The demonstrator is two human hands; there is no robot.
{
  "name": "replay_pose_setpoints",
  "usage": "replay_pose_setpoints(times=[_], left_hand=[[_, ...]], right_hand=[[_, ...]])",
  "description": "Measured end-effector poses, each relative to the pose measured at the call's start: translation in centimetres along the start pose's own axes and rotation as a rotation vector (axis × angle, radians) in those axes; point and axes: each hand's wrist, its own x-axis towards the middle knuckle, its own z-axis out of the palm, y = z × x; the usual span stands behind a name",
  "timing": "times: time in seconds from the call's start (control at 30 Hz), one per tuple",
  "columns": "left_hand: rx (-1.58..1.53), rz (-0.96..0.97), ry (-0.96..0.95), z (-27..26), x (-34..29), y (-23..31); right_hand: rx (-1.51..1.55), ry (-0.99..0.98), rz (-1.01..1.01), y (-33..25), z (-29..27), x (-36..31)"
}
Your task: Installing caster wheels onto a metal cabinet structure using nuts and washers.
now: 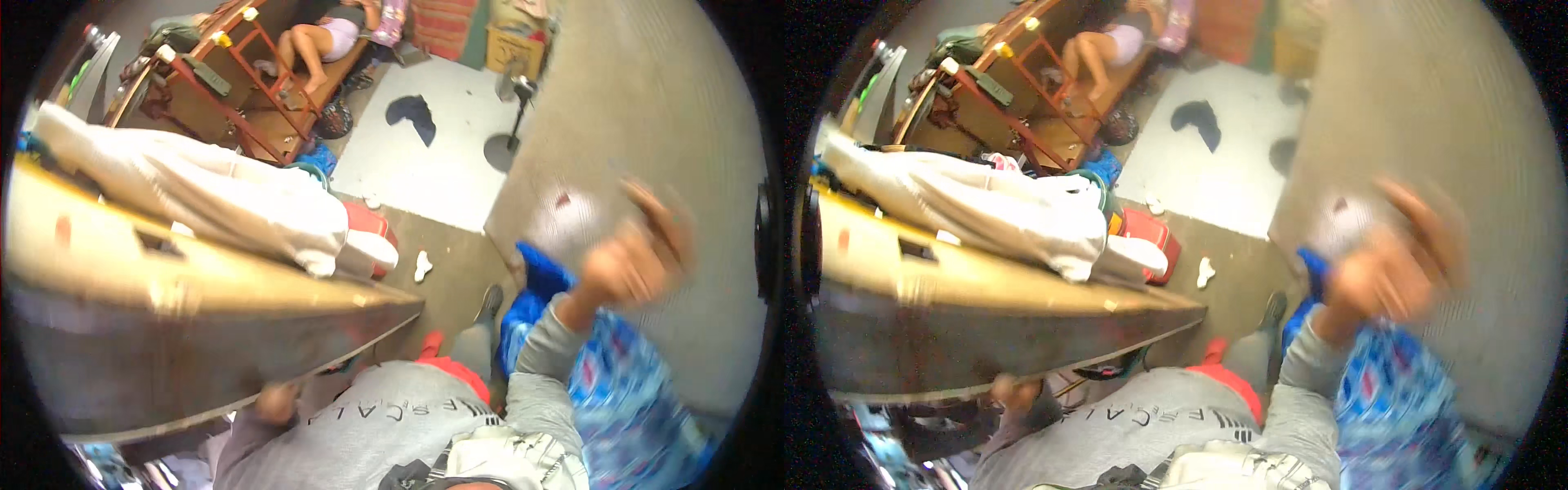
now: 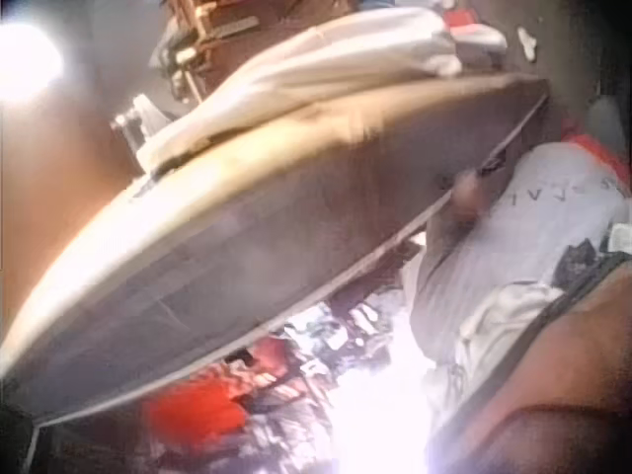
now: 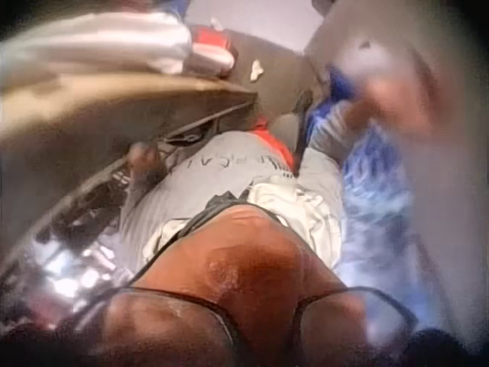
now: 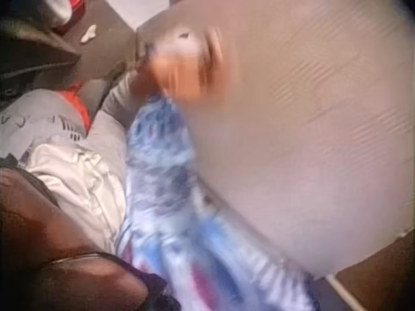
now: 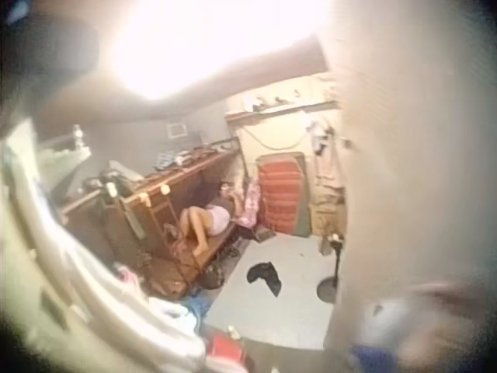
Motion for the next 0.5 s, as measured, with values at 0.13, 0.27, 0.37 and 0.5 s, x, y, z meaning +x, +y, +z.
replay_pose_setpoints(times=[0.13,0.27,0.37,0.5], left_hand=[[0.495,-0.089,0.102,-2.6,-8.1,-0.9],[1.054,-0.194,0.188,-7.0,-17.4,-2.6],[1.495,-0.121,0.068,-8.6,-25.2,-5.9],[0.760,-0.585,0.865,6.1,-31.5,-10.5]], right_hand=[[0.689,-0.645,-0.425,-7.1,30.2,5.5],[-0.163,-0.965,-0.758,6.6,55.0,1.2],[-0.575,-1.028,-0.867,18.0,65.3,0.2],[-0.627,-1.248,-0.861,22.8,69.7,2.4]])
